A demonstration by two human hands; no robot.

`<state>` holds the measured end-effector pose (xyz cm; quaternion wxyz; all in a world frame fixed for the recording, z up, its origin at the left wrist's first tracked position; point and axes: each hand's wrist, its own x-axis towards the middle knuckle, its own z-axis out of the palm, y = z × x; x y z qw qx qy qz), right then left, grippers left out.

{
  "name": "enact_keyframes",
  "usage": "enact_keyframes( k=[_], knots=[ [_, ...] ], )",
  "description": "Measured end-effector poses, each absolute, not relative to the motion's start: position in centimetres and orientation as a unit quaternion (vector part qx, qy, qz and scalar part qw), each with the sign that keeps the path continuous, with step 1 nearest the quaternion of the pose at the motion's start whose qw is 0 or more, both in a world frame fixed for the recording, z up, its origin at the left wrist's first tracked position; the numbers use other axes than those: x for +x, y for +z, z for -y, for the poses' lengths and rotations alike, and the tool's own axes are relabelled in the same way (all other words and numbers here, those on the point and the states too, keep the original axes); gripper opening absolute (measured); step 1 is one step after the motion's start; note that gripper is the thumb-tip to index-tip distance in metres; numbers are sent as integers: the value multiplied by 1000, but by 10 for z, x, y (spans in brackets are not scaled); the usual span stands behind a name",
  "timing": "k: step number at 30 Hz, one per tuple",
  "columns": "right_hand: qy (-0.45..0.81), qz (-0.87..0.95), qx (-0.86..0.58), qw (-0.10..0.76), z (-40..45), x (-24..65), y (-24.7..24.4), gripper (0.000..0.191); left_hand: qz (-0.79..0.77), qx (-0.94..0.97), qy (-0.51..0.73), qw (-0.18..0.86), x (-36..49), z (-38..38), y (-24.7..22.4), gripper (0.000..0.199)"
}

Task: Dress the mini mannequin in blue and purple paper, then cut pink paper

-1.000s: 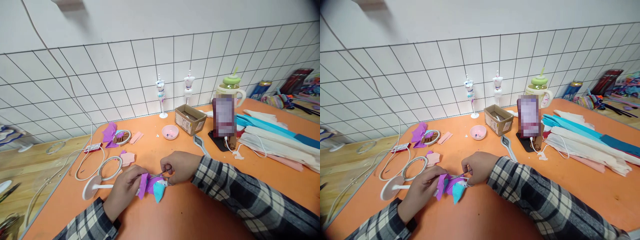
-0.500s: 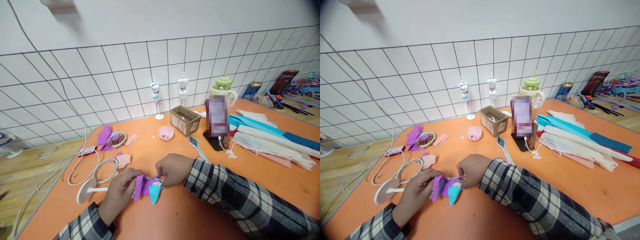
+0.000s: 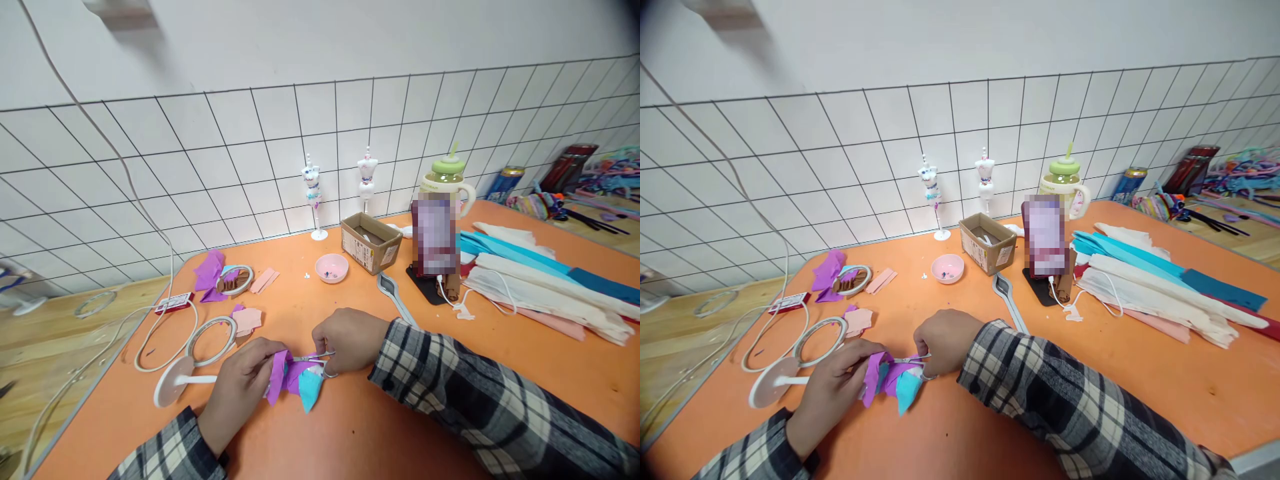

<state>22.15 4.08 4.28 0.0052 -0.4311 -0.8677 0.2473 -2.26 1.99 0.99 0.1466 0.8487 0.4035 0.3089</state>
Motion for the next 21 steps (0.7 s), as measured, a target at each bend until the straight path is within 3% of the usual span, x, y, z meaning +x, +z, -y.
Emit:
enact_keyframes(
  k=[21],
  knots=[
    [193,873,-448,8,-31,219,50,33,-425,840,307,141,-17,-17,13,22]
  ],
)
